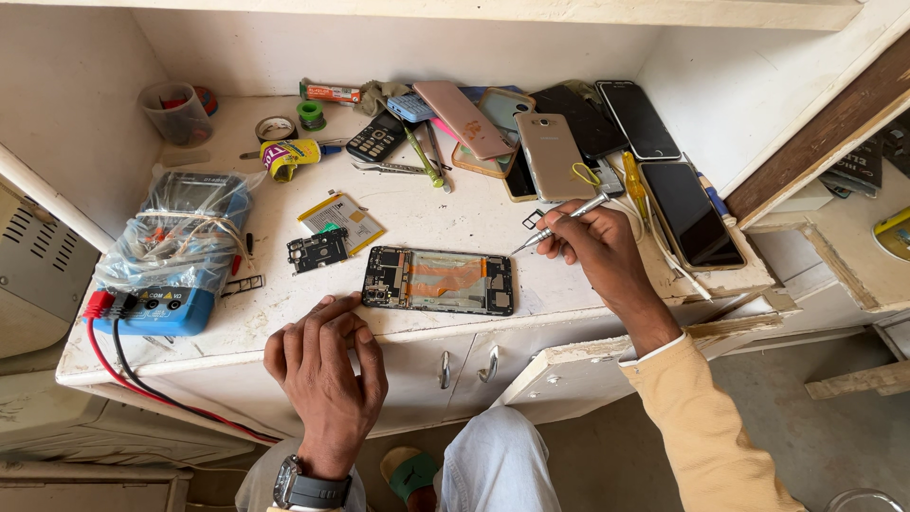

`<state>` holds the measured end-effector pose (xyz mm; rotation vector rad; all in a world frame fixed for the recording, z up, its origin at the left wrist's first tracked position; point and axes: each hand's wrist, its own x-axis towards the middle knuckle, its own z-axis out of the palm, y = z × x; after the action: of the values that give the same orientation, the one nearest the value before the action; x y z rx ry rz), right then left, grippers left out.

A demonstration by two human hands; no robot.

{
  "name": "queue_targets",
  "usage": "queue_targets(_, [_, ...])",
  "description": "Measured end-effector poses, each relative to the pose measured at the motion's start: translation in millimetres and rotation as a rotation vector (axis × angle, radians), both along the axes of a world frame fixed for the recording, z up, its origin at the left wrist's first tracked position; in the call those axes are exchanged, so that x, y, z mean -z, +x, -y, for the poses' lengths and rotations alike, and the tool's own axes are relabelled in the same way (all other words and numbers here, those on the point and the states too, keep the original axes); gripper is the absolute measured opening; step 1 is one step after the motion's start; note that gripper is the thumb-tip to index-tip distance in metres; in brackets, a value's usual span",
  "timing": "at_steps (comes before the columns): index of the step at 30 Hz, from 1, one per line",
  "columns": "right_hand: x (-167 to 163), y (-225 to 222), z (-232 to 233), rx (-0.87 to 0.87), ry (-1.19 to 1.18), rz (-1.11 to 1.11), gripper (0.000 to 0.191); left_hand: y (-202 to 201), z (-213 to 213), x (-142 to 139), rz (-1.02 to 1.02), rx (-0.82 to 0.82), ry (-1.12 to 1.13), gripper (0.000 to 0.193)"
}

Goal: The person works at a repair bench on a disassembled smartphone, using a small screwdriver to pry and unscrew components from the phone body. They lift out the battery, handle the exposed motherboard, and reposition the phone chassis while continuing to work on its internals.

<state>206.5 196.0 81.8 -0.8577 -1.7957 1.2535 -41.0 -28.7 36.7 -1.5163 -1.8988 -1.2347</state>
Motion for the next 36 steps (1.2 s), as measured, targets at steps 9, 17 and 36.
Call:
queue_targets(9, [1, 0, 0, 0.003, 0.021, 0.012, 0.025, 0, 0, 0, 0.011, -0.003, -0.005, 0.006])
queue_targets(17, [-3, -1, 9, 0.006, 0.105, 0.063, 0.023, 1, 1, -2, -0.001, -0.002, -0.003, 0.008])
queue_targets(36, [-1, -4, 6, 0.006, 0.091, -0.098, 0.023, 1, 2, -3, 0.018, 0.025, 0.014, 0.010])
